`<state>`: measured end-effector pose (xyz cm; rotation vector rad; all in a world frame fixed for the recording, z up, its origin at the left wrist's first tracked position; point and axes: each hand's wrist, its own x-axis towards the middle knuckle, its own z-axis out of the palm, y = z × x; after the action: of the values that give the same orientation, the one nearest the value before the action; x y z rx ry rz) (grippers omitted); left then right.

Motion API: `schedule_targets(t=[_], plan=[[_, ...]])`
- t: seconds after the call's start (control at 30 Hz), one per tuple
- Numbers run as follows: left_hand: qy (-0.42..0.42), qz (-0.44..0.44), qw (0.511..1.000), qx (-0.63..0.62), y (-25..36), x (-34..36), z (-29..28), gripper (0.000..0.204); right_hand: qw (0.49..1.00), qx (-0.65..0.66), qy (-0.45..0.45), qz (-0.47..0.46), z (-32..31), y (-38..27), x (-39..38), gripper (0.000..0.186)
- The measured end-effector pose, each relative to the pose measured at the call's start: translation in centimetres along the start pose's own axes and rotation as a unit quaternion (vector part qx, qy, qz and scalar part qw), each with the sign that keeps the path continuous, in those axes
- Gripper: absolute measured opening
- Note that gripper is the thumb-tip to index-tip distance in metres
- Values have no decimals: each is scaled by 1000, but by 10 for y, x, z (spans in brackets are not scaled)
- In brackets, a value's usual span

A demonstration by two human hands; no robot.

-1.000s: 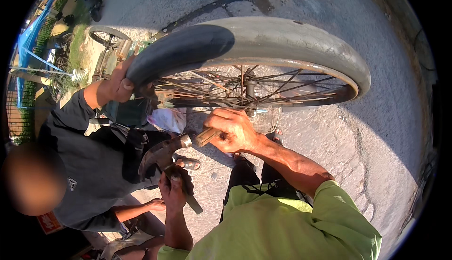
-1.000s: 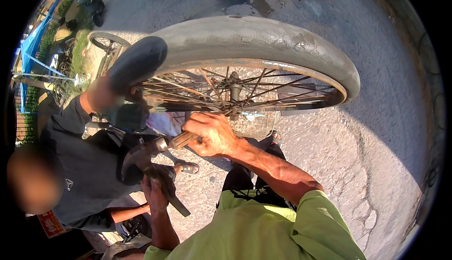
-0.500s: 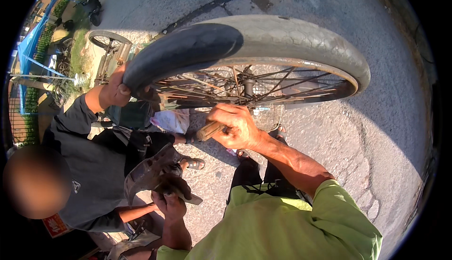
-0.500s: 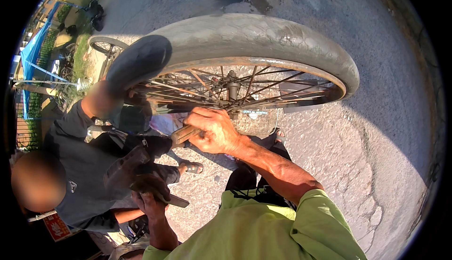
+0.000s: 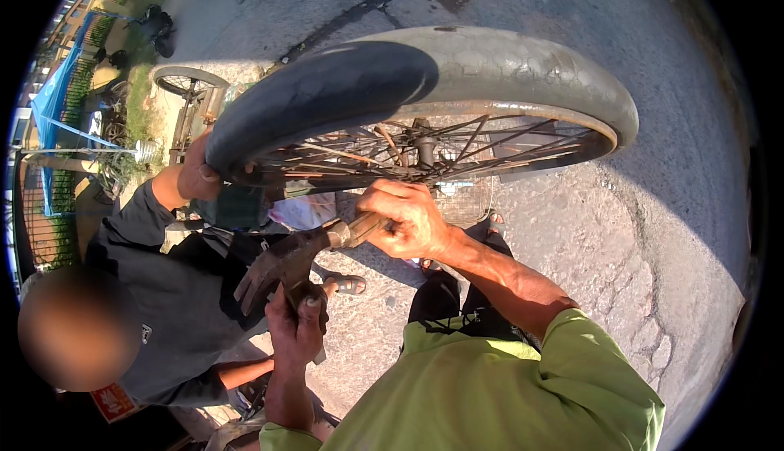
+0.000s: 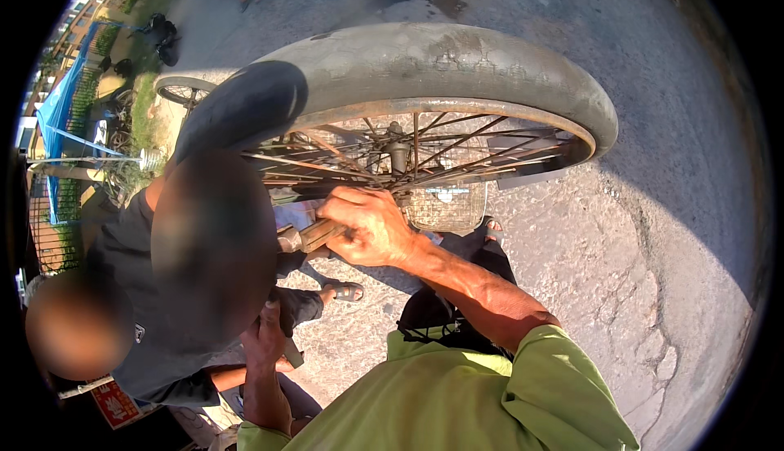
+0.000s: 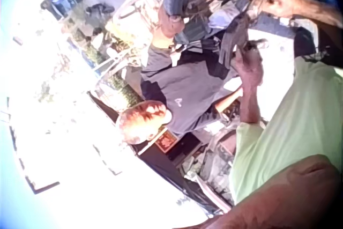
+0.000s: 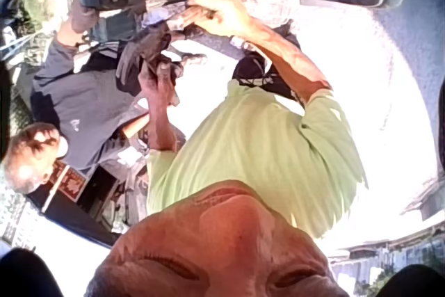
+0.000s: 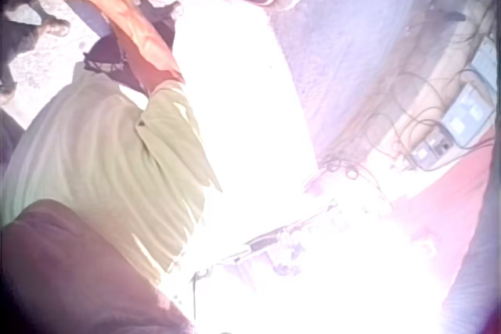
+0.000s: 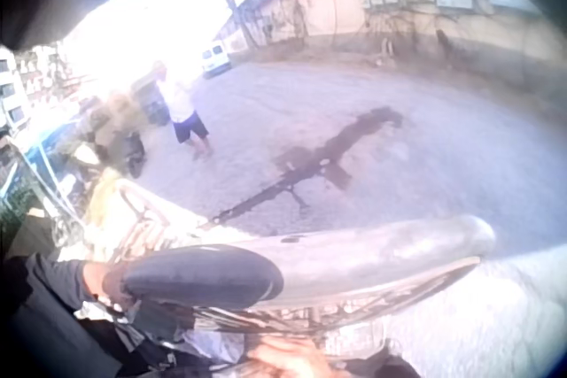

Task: The person repairs a bicycle wheel by using a hammer and a metal bar to adjust the spokes. They repeatedly strike the spokes to true the wheel while another person holds the wheel steady. The task involves precise manual coordination to align the wheel structure.

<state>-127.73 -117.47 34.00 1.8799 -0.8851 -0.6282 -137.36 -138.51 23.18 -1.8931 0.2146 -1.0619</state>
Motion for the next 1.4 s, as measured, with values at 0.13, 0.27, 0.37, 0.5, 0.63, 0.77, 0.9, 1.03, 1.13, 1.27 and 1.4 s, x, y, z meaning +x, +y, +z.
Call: schedule_targets(t=[0.13,0.27,0.37,0.5,0.63,0.77,0.9,1.03,1.13,1.27,1.4], plan=[[5,10,999,-52,14,-7,-8,54,1000,17,15,-9,-3,-1,-1,21],[26,92,993,-69,13,-15,-3,41,999,39,32,-10,-1,-1,-3,22],[-79,83,986,125,18,3,-6,44,999,36,30,-7,-2,3,-5,22],[-60,17,998,-23,36,-8,-14,50,996,60,63,-18,-5,0,-9,23],[24,159,987,-21,41,-11,-8,54,993,76,84,-24,-5,1,-9,24],[-70,-9,972,223,47,18,-9,46,992,74,99,-33,-3,3,-16,23],[-37,95,987,125,59,4,-11,49,990,80,113,-29,-1,4,-14,23],[-4,176,983,55,59,-8,-1,52,988,94,121,-28,-1,3,-12,22],[-73,187,936,289,61,19,0,38,990,63,125,-27,-3,10,-17,22],[-57,117,977,169,64,9,-1,22,986,93,135,4,-4,24,-32,26],[-66,122,985,99,58,7,-4,18,985,91,147,5,-6,19,-33,30]])
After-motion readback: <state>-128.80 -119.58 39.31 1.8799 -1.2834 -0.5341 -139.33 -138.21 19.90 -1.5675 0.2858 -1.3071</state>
